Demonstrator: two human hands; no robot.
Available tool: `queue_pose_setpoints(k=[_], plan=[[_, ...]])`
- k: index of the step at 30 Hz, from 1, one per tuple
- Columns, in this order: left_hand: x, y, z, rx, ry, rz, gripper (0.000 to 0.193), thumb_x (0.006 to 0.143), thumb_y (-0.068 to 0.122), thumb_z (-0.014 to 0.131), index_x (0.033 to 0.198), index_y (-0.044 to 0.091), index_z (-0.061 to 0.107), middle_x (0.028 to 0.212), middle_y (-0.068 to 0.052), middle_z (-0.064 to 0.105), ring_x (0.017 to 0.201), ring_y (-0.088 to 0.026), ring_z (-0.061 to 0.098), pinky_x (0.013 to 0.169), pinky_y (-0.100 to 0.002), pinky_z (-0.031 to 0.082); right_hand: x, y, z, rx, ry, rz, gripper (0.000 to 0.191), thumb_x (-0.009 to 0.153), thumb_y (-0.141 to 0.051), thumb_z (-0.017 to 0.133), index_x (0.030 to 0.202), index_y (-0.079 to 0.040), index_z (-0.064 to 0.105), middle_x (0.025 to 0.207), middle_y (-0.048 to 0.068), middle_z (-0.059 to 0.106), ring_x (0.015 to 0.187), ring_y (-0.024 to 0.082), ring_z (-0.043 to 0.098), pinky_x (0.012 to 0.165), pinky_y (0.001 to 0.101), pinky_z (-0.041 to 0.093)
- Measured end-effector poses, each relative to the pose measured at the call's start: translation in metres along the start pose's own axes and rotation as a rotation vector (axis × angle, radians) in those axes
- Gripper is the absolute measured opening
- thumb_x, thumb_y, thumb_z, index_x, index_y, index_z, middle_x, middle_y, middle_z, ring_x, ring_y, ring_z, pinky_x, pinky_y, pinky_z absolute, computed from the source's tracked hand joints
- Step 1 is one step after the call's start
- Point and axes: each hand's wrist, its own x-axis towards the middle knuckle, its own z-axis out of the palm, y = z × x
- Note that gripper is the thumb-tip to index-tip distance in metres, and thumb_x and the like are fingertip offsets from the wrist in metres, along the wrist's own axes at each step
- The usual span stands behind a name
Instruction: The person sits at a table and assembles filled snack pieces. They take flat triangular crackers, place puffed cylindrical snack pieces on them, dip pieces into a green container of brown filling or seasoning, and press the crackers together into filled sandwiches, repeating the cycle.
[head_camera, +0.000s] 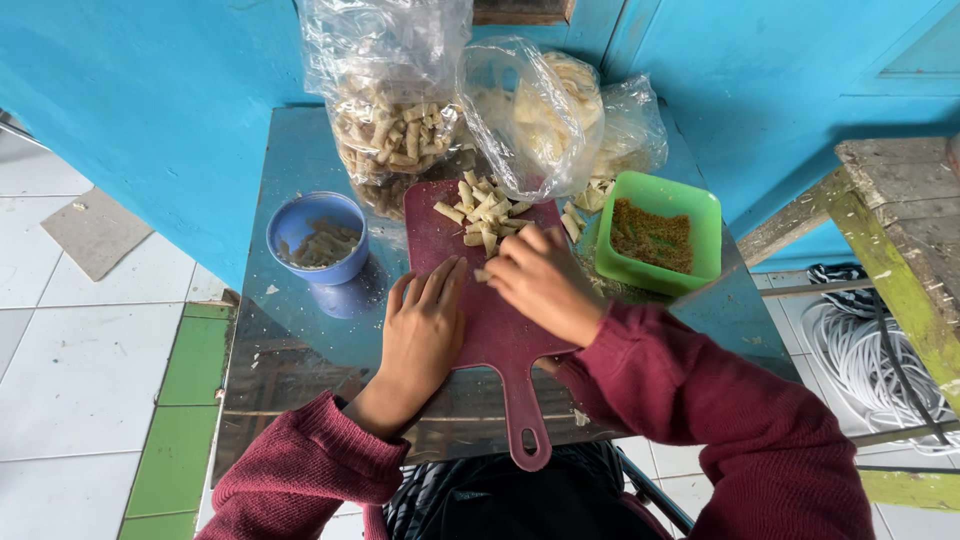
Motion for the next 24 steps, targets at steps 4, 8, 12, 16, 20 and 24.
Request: queue_pose_setpoints(k=[4,8,12,16,20,24], plan=[[0.0,0.001,0.003,-0.015,-0.01,-0.02,0.057,0.083,0.006,0.064,0.139,0.004,0.057,0.135,-0.008,0.065,0.113,-0.026,0.064,0.107,-0.045,0.043,0.01,0.037,-0.025,0.066,-0.02,0.184,0.012,0.09,-0.021,0.078,0.094,-0.01,0.074,0.088,0.005,0.059,0.087,0.024,0.057,0.076,0.0388,0.047],[0.005,-0.001,0.012,-0.01,-0.056,-0.028,0.046,0.086,0.008,0.065,0.132,0.009,0.061,0.125,-0.007,0.067,0.108,-0.026,0.065,0.097,-0.043,0.048,0.018,0.061,-0.033,0.209,-0.122,0.384,0.013,0.089,-0.02,0.075,0.09,-0.008,0.071,0.087,0.005,0.066,0.076,0.021,0.07,0.066,0.0368,0.053],[0.032,-0.006,0.035,-0.036,-0.128,-0.201,0.018,0.098,0.023,0.066,0.113,0.013,0.062,0.106,-0.007,0.068,0.101,-0.028,0.068,0.085,-0.045,0.055,0.018,0.058,-0.006,0.184,-0.14,0.456,0.015,0.089,-0.021,0.076,0.089,-0.007,0.071,0.088,0.006,0.07,0.074,0.024,0.072,0.066,0.039,0.055],[0.059,-0.011,0.058,-0.238,-0.106,-0.313,0.032,0.094,0.037,0.069,0.105,0.009,0.058,0.102,-0.01,0.068,0.09,-0.033,0.071,0.068,-0.046,0.058,0.014,0.051,0.027,0.117,-0.033,0.437,0.015,0.089,-0.018,0.075,0.094,-0.005,0.069,0.093,0.01,0.071,0.08,0.029,0.07,0.07,0.0417,0.055],[0.068,-0.012,0.069,-0.216,-0.158,-0.409,0.039,0.09,0.04,0.072,0.101,0.007,0.055,0.101,-0.013,0.067,0.083,-0.035,0.072,0.059,-0.047,0.057,0.008,0.055,0.039,0.134,0.055,0.381,0.025,0.088,-0.018,0.074,0.11,-0.005,0.069,0.096,0.014,0.07,0.086,0.033,0.07,0.075,0.0432,0.055],[0.066,-0.013,0.064,-0.271,-0.162,-0.413,0.026,0.095,0.03,0.07,0.102,0.008,0.058,0.105,-0.011,0.069,0.084,-0.035,0.071,0.063,-0.048,0.056,0.002,0.054,0.035,0.268,-0.021,0.44,0.029,0.094,-0.015,0.068,0.121,-0.006,0.068,0.105,0.015,0.072,0.091,0.033,0.071,0.08,0.0418,0.056]])
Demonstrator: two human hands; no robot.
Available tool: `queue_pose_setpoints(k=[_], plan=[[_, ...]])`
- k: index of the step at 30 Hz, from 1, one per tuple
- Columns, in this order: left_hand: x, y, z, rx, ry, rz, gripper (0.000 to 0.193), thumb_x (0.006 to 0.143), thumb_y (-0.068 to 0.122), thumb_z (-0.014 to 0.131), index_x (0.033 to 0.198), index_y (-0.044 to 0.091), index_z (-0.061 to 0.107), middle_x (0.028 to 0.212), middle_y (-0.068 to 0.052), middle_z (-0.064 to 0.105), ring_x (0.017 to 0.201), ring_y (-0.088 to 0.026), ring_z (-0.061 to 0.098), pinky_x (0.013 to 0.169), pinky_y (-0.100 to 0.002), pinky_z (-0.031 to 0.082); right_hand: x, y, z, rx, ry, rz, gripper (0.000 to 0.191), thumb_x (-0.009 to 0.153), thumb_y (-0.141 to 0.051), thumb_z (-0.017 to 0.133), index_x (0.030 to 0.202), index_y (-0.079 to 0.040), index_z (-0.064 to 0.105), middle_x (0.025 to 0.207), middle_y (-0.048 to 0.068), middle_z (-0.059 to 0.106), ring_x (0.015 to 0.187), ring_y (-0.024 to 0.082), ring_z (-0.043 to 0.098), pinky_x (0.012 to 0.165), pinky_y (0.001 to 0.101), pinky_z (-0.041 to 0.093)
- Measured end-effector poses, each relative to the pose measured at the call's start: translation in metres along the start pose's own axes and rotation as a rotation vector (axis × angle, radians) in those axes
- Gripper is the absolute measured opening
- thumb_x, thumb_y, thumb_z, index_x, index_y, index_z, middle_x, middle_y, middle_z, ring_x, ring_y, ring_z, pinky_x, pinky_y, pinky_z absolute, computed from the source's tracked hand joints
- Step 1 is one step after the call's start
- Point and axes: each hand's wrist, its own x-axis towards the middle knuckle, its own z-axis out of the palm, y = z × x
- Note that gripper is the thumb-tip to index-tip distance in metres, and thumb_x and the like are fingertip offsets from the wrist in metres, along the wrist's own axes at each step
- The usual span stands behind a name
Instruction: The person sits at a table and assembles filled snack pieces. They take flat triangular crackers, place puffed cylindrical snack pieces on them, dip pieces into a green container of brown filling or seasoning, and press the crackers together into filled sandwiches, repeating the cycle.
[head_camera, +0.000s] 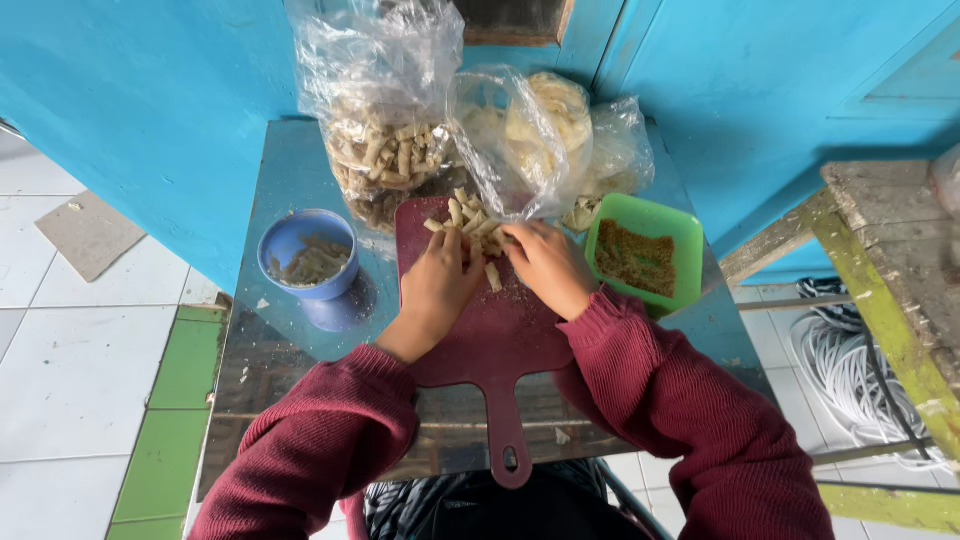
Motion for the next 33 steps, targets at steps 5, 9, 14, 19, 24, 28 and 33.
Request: queue_pose_setpoints(k=[5,9,14,19,24,28,33], plan=[[-0.017,0.0,-0.017,-0.236,0.076,0.144,0.028,0.085,0.02,0.075,0.107,0.008,0.063,0.099,-0.009,0.071,0.09,-0.031,0.07,0.076,-0.042,0.057,-0.02,-0.011,-0.022,-0.048,-0.009,-0.139,0.041,0.088,-0.013,0.068,0.127,0.001,0.063,0.111,0.02,0.071,0.095,0.04,0.068,0.08,0.0459,0.054],[-0.02,0.002,-0.019,-0.179,0.094,0.19,0.027,0.085,0.017,0.074,0.11,0.01,0.065,0.091,-0.008,0.071,0.089,-0.03,0.068,0.078,-0.043,0.055,-0.048,-0.024,-0.06,0.091,-0.198,-0.12,0.036,0.092,-0.011,0.066,0.128,-0.002,0.063,0.108,0.017,0.072,0.095,0.037,0.07,0.082,0.0428,0.056],[-0.021,0.002,-0.019,-0.063,0.137,0.264,0.025,0.085,0.019,0.077,0.105,0.011,0.063,0.09,-0.008,0.069,0.089,-0.03,0.066,0.079,-0.044,0.051,-0.05,-0.038,-0.111,0.188,-0.373,-0.077,0.03,0.092,-0.01,0.066,0.122,-0.007,0.068,0.106,0.012,0.074,0.093,0.03,0.074,0.08,0.0388,0.058],[-0.022,0.003,-0.017,-0.057,0.12,0.282,0.026,0.084,0.019,0.077,0.104,0.01,0.061,0.093,-0.008,0.069,0.091,-0.03,0.065,0.079,-0.044,0.05,-0.009,-0.035,-0.119,0.167,-0.163,-0.279,0.035,0.098,-0.005,0.06,0.133,-0.004,0.06,0.125,0.015,0.067,0.112,0.031,0.068,0.095,0.0384,0.055],[-0.023,0.005,-0.018,-0.064,0.086,0.236,0.03,0.085,0.021,0.077,0.107,0.008,0.061,0.094,-0.009,0.067,0.092,-0.031,0.065,0.079,-0.045,0.049,0.079,0.005,-0.045,-0.136,-0.037,-0.293,0.052,0.084,0.015,0.048,0.136,0.011,0.052,0.136,0.028,0.059,0.125,0.041,0.059,0.108,0.0425,0.048],[-0.026,0.007,-0.02,-0.095,0.099,0.299,0.027,0.087,0.021,0.075,0.109,0.01,0.064,0.102,-0.008,0.069,0.096,-0.031,0.065,0.083,-0.045,0.049,0.136,0.059,-0.01,-0.274,-0.242,0.188,0.034,0.092,0.005,0.051,0.125,0.009,0.057,0.118,0.026,0.064,0.11,0.037,0.065,0.097,0.0408,0.053],[-0.03,0.009,-0.013,-0.161,0.033,0.287,0.027,0.086,0.019,0.074,0.11,0.011,0.066,0.105,-0.008,0.067,0.101,-0.031,0.064,0.083,-0.044,0.048,0.163,0.084,-0.018,0.464,0.08,0.214,0.017,0.093,-0.01,0.058,0.102,-0.002,0.07,0.097,0.016,0.07,0.091,0.033,0.067,0.081,0.0442,0.054]])
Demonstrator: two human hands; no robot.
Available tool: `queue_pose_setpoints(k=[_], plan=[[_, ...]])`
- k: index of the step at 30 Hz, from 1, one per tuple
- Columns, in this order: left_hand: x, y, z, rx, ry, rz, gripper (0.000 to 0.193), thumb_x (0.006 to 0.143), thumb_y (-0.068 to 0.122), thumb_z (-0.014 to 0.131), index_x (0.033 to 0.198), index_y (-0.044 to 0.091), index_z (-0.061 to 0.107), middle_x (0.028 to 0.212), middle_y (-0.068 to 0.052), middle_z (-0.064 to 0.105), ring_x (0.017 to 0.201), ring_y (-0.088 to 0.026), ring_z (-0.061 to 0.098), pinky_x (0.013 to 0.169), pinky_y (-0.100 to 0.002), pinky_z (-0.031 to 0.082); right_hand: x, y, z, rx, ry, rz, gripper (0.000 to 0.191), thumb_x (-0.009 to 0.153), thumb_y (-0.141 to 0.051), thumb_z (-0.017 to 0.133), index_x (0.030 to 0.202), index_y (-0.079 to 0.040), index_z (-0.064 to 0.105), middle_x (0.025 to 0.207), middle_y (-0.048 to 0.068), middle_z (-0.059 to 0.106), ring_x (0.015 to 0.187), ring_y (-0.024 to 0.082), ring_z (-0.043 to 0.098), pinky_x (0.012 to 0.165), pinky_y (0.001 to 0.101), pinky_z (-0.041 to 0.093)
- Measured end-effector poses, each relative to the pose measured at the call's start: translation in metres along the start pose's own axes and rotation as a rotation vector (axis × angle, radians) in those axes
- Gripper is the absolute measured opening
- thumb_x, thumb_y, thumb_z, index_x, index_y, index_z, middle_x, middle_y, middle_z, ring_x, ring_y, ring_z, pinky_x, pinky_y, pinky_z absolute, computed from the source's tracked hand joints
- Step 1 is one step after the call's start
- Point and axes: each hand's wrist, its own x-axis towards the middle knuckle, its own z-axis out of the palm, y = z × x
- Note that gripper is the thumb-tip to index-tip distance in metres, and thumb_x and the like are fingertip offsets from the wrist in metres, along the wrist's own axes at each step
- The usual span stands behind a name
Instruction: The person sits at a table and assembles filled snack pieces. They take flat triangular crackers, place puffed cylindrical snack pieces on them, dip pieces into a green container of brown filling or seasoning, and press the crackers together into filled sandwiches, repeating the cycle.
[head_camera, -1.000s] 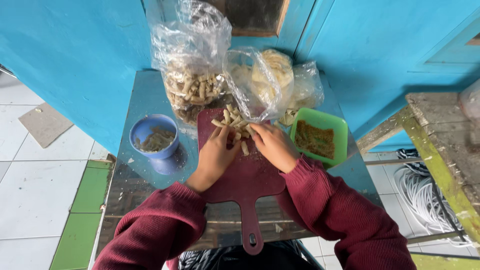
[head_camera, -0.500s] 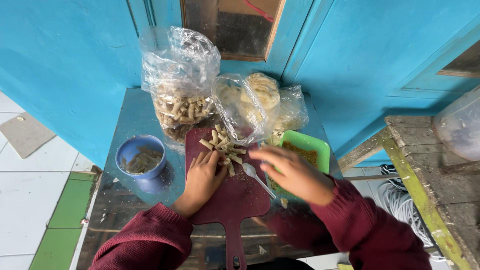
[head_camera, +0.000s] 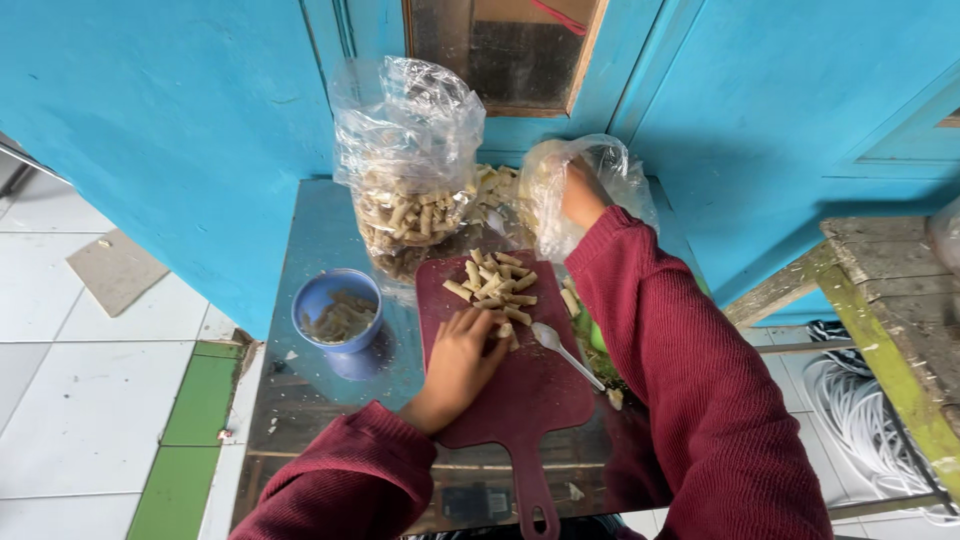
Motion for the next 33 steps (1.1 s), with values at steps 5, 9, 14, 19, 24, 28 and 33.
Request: queue_pose_setpoints(k=[5,9,14,19,24,28,33], plan=[[-0.001,-0.008,0.005,0.029,0.017,0.049,0.025,0.087,0.019,0.073,0.109,0.01,0.065,0.109,-0.006,0.068,0.101,-0.03,0.063,0.085,-0.044,0.048,-0.001,-0.022,-0.004,-0.254,-0.221,0.073,0.025,0.108,-0.021,0.054,0.102,-0.003,0.07,0.088,0.009,0.068,0.076,0.019,0.066,0.07,0.0357,0.054],[0.001,-0.011,0.011,0.037,0.049,0.099,0.028,0.085,0.019,0.073,0.11,0.01,0.065,0.108,-0.006,0.067,0.099,-0.029,0.063,0.083,-0.043,0.047,0.003,-0.044,-0.001,-0.245,-0.054,0.076,0.018,0.106,-0.019,0.056,0.101,-0.005,0.066,0.09,0.011,0.062,0.077,0.021,0.062,0.067,0.0349,0.055],[-0.002,-0.015,0.015,0.048,0.013,0.044,0.023,0.089,0.021,0.073,0.109,0.012,0.065,0.105,-0.006,0.067,0.101,-0.028,0.064,0.083,-0.043,0.047,0.017,-0.042,-0.005,-0.695,-0.13,0.022,0.023,0.102,-0.016,0.055,0.123,-0.005,0.056,0.116,0.013,0.055,0.1,0.025,0.055,0.083,0.0363,0.051],[0.0,-0.016,0.015,0.049,-0.004,0.016,0.024,0.088,0.022,0.073,0.109,0.012,0.065,0.104,-0.006,0.067,0.1,-0.029,0.064,0.082,-0.043,0.047,0.017,-0.025,-0.006,-1.071,-0.3,-0.148,0.046,0.099,-0.013,0.053,0.144,-0.005,0.047,0.141,0.014,0.049,0.122,0.029,0.049,0.098,0.0377,0.046],[0.0,-0.015,0.012,0.043,0.024,0.061,0.027,0.086,0.021,0.073,0.11,0.012,0.066,0.108,-0.006,0.069,0.101,-0.029,0.064,0.083,-0.043,0.047,0.016,-0.025,-0.008,-0.787,-0.238,-0.16,0.055,0.099,-0.012,0.053,0.152,-0.003,0.041,0.151,0.016,0.047,0.134,0.03,0.048,0.106,0.0372,0.045],[0.0,-0.016,0.011,0.034,-0.009,0.025,0.026,0.088,0.022,0.074,0.11,0.012,0.065,0.108,-0.007,0.068,0.103,-0.029,0.064,0.085,-0.043,0.046,0.02,-0.035,-0.009,-0.78,-0.254,-0.054,0.055,0.099,-0.012,0.054,0.152,-0.003,0.041,0.149,0.017,0.048,0.132,0.03,0.049,0.105,0.0375,0.046],[0.0,-0.015,0.01,0.035,-0.042,0.027,0.024,0.089,0.021,0.074,0.109,0.012,0.065,0.103,-0.006,0.067,0.103,-0.03,0.062,0.086,-0.044,0.046,0.02,-0.036,-0.012,-0.824,-0.244,0.026,0.054,0.099,-0.012,0.054,0.151,-0.003,0.042,0.147,0.017,0.049,0.13,0.03,0.051,0.104,0.0379,0.047]])
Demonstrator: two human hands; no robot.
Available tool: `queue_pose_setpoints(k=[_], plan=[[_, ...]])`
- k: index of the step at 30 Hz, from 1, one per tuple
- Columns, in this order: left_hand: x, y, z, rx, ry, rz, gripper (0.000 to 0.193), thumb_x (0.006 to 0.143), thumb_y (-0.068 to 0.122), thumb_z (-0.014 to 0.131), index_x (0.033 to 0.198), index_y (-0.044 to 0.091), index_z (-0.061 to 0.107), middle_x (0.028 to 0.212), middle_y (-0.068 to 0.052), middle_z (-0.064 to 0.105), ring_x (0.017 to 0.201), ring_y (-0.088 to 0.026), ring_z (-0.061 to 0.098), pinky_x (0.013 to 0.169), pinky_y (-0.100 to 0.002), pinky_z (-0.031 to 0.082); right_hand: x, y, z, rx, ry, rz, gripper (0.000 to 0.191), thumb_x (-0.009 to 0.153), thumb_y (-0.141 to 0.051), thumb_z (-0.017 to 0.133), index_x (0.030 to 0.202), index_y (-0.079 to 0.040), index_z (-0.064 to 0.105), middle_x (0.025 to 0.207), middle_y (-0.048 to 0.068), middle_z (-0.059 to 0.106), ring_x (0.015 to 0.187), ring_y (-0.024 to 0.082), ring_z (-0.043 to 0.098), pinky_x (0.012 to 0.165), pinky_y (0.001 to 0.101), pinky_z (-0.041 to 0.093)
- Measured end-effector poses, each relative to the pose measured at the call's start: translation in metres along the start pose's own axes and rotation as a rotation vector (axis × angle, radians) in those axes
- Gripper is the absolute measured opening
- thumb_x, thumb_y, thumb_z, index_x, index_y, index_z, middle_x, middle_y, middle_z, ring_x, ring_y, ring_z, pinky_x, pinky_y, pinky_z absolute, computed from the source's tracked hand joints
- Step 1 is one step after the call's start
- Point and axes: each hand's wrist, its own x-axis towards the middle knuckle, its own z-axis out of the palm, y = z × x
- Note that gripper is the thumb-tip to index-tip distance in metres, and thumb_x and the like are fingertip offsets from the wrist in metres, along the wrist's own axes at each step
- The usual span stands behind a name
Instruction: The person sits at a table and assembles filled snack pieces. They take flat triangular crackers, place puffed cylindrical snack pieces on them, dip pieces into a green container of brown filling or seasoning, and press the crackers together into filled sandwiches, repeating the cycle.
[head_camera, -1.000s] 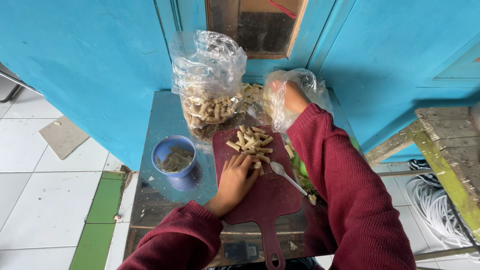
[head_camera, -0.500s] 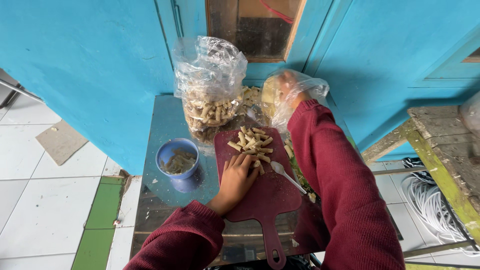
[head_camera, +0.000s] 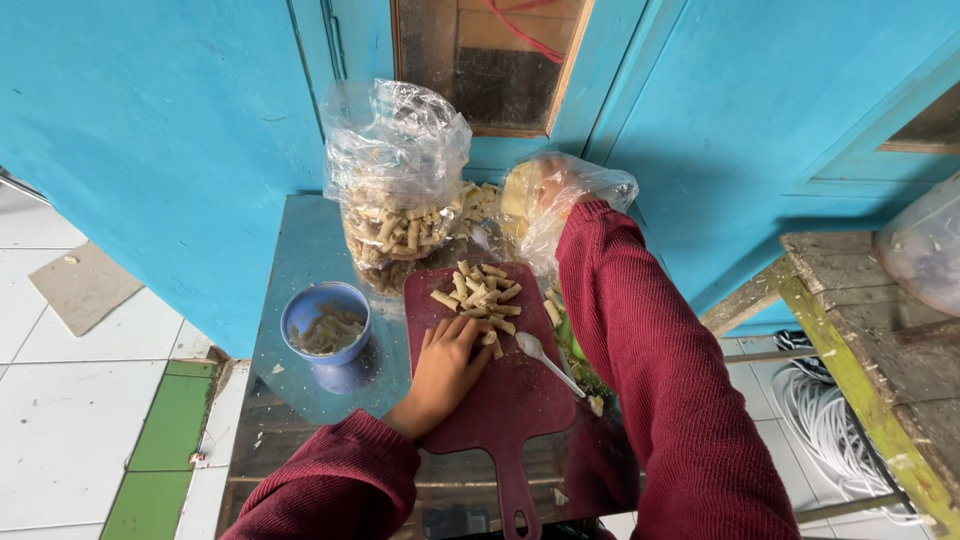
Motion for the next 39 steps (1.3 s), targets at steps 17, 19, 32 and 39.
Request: queue_pose_setpoints(k=[17,19,32,39], plan=[[-0.002,0.007,-0.019,0.034,-0.028,0.023,0.026,0.086,0.018,0.074,0.109,0.011,0.065,0.105,-0.006,0.066,0.099,-0.029,0.061,0.083,-0.044,0.046,0.02,-0.004,0.006,-0.06,-0.077,0.189,0.053,0.099,-0.014,0.056,0.149,-0.003,0.044,0.139,0.017,0.054,0.123,0.03,0.056,0.099,0.0391,0.05],[-0.004,0.008,-0.021,0.034,-0.035,0.033,0.026,0.086,0.018,0.074,0.109,0.011,0.065,0.105,-0.006,0.066,0.099,-0.029,0.061,0.082,-0.044,0.046,0.022,-0.005,0.004,-0.06,-0.086,0.19,0.053,0.099,-0.014,0.057,0.149,-0.003,0.044,0.138,0.018,0.055,0.122,0.031,0.056,0.099,0.0392,0.05],[-0.001,0.009,-0.022,0.024,-0.051,0.04,0.025,0.086,0.019,0.074,0.109,0.012,0.065,0.103,-0.004,0.066,0.1,-0.028,0.061,0.082,-0.044,0.045,-0.006,-0.027,-0.007,-0.045,-0.075,0.129,0.052,0.098,-0.015,0.058,0.148,-0.002,0.046,0.133,0.018,0.059,0.117,0.031,0.06,0.095,0.0402,0.052],[-0.002,0.007,-0.02,0.056,-0.043,0.053,0.024,0.088,0.021,0.074,0.108,0.012,0.065,0.103,-0.005,0.065,0.1,-0.028,0.061,0.083,-0.044,0.045,-0.027,-0.042,-0.02,-0.023,-0.05,0.091,0.052,0.098,-0.016,0.059,0.147,-0.002,0.046,0.13,0.018,0.061,0.114,0.031,0.062,0.094,0.0407,0.053]])
